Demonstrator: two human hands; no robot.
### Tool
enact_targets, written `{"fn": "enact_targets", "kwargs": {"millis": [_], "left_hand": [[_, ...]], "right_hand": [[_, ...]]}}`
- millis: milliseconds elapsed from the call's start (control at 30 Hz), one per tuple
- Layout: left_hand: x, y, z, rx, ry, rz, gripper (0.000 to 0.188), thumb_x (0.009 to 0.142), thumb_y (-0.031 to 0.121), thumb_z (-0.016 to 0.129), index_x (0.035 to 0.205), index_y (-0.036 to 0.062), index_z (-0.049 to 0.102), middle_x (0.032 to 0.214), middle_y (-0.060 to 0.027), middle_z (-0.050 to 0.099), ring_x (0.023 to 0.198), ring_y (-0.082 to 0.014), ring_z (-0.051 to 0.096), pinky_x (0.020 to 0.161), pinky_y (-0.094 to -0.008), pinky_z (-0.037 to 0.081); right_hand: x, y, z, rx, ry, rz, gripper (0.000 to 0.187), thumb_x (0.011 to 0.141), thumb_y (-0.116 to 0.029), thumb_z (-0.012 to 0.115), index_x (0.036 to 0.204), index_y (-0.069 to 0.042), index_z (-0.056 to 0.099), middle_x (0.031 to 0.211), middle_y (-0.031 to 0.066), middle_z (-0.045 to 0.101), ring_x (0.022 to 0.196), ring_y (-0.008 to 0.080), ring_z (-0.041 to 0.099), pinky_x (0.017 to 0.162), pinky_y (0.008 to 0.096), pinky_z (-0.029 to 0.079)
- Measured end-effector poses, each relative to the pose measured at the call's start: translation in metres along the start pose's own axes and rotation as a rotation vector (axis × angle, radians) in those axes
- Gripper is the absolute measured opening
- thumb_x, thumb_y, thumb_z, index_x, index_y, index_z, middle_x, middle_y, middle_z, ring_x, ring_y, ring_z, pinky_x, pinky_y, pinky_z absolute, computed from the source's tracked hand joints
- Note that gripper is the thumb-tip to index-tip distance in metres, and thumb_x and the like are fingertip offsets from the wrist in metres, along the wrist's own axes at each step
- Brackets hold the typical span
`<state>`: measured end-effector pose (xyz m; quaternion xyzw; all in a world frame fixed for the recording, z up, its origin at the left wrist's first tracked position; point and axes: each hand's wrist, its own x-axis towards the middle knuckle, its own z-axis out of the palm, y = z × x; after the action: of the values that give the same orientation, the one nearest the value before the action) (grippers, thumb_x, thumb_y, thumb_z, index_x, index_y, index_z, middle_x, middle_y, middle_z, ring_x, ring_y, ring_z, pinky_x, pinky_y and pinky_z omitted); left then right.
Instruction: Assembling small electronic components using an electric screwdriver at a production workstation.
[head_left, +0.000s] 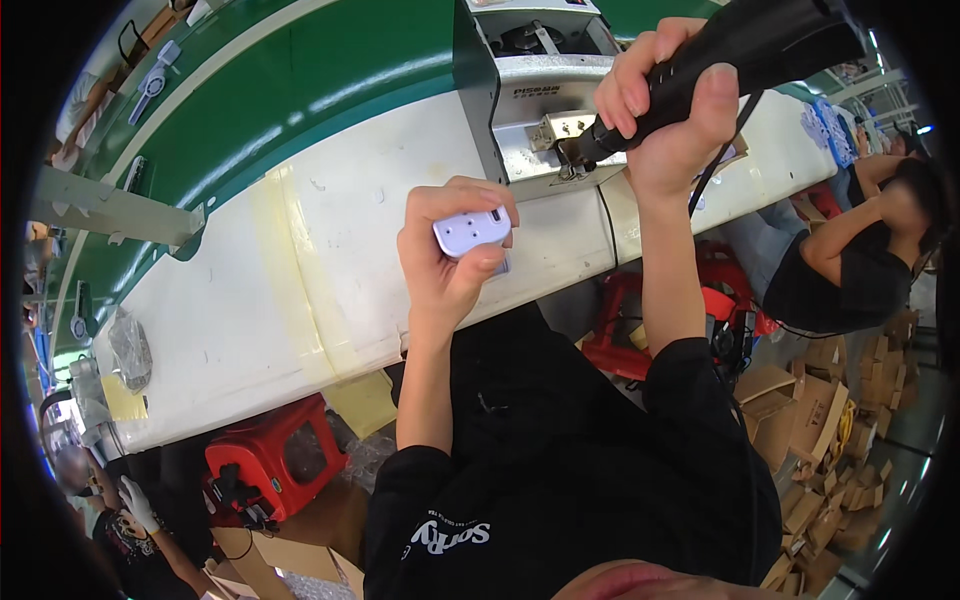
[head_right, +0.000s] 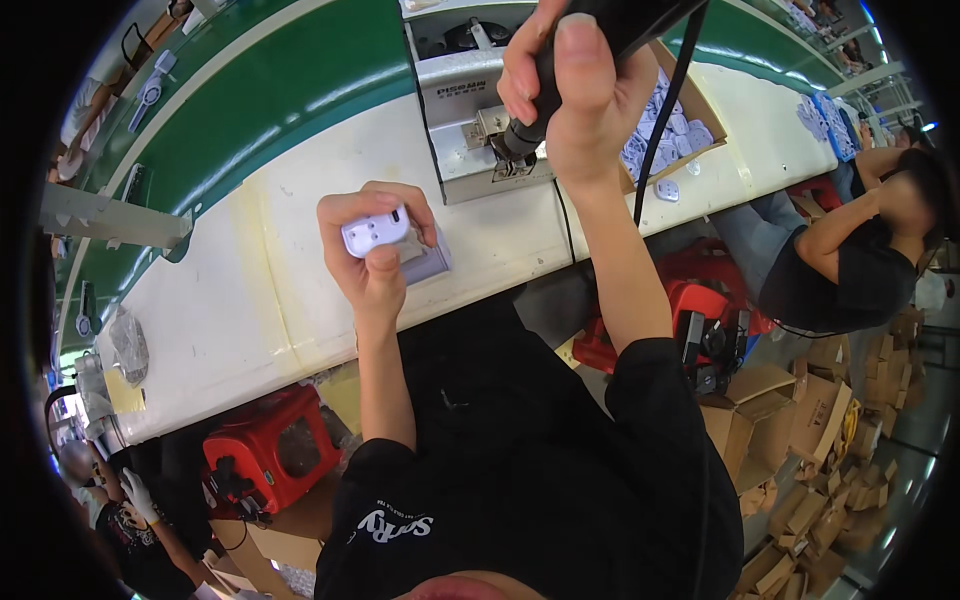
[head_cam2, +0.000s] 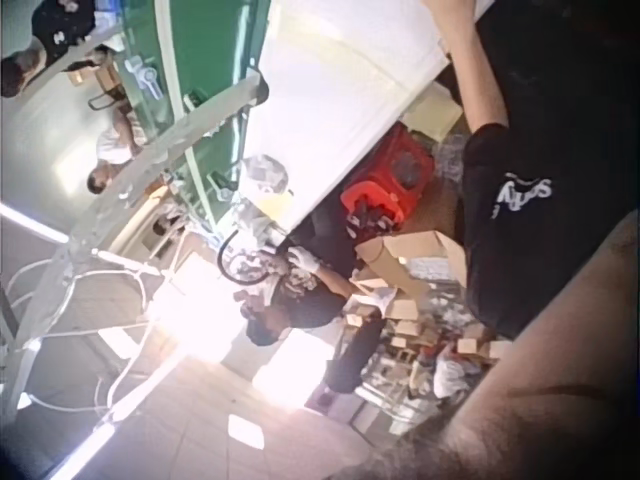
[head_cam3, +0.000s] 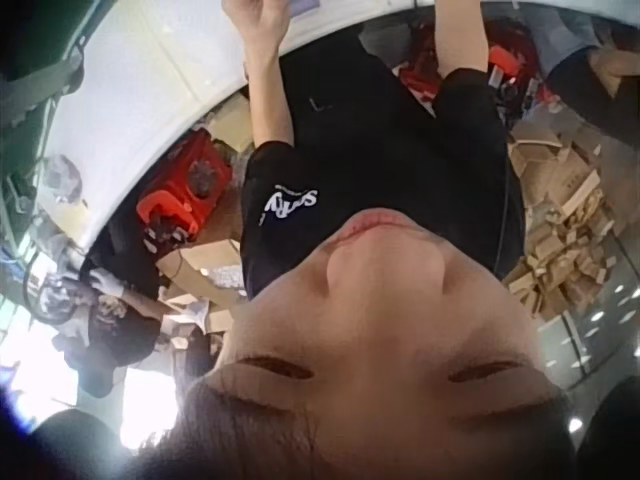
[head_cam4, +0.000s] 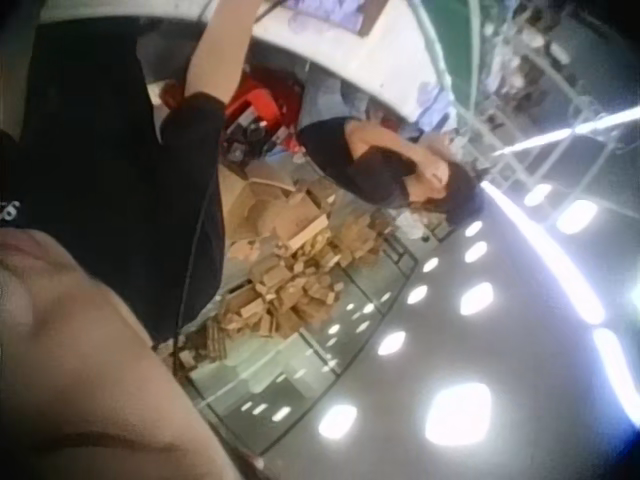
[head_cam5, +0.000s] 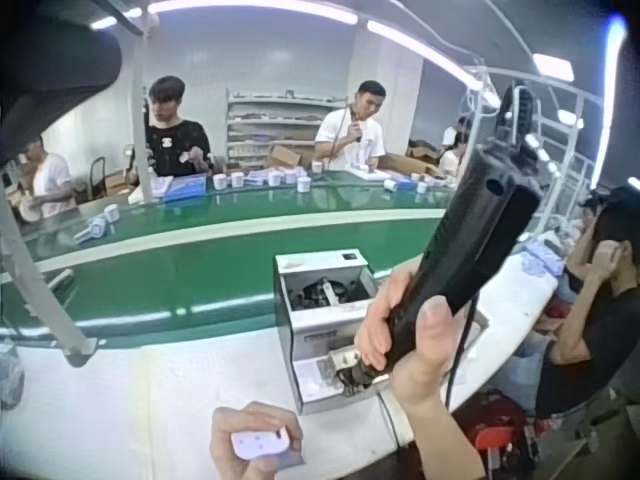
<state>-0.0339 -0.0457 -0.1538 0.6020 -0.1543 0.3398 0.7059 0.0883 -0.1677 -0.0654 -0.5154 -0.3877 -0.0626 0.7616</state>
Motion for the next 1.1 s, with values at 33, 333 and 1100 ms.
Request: {"fn": "enact_targets", "kwargs": {"millis": [33,333,1100], "left_hand": [[0.001,-0.002,0.0,-0.043,0.025,-0.002,0.049,0.083,0.046,0.059,0.1,0.004,0.041,0.077,-0.016,0.056,0.059,-0.0161,0.053,0.053,-0.025,0.044],[0.003,-0.002,-0.001,-0.147,0.068,-0.04,0.046,0.081,0.039,0.066,0.1,0.0029,0.045,0.082,-0.0142,0.058,0.063,-0.0118,0.052,0.056,-0.0224,0.043],[-0.006,-0.004,-0.012,-0.089,0.025,-0.158,0.035,0.077,0.021,0.07,0.101,0.0039,0.051,0.089,-0.0059,0.062,0.065,-0.0114,0.057,0.058,-0.0226,0.045]], "right_hand": [[-0.001,0.0,0.0,-0.007,-0.025,-0.002,0.043,0.083,-0.05,0.043,0.089,-0.008,0.041,0.054,0.004,0.04,0.039,0.0113,0.034,0.041,0.0262,0.031],[-0.009,-0.016,-0.007,0.209,-0.129,0.03,0.055,0.079,-0.063,0.042,0.089,-0.009,0.042,0.054,0.0006,0.04,0.039,0.0087,0.035,0.04,0.0232,0.03],[0.034,-0.063,0.099,0.263,-0.366,0.11,0.067,0.075,-0.076,0.04,0.083,-0.009,0.041,0.049,0.0046,0.044,0.033,0.0096,0.036,0.032,0.024,0.033]]}}
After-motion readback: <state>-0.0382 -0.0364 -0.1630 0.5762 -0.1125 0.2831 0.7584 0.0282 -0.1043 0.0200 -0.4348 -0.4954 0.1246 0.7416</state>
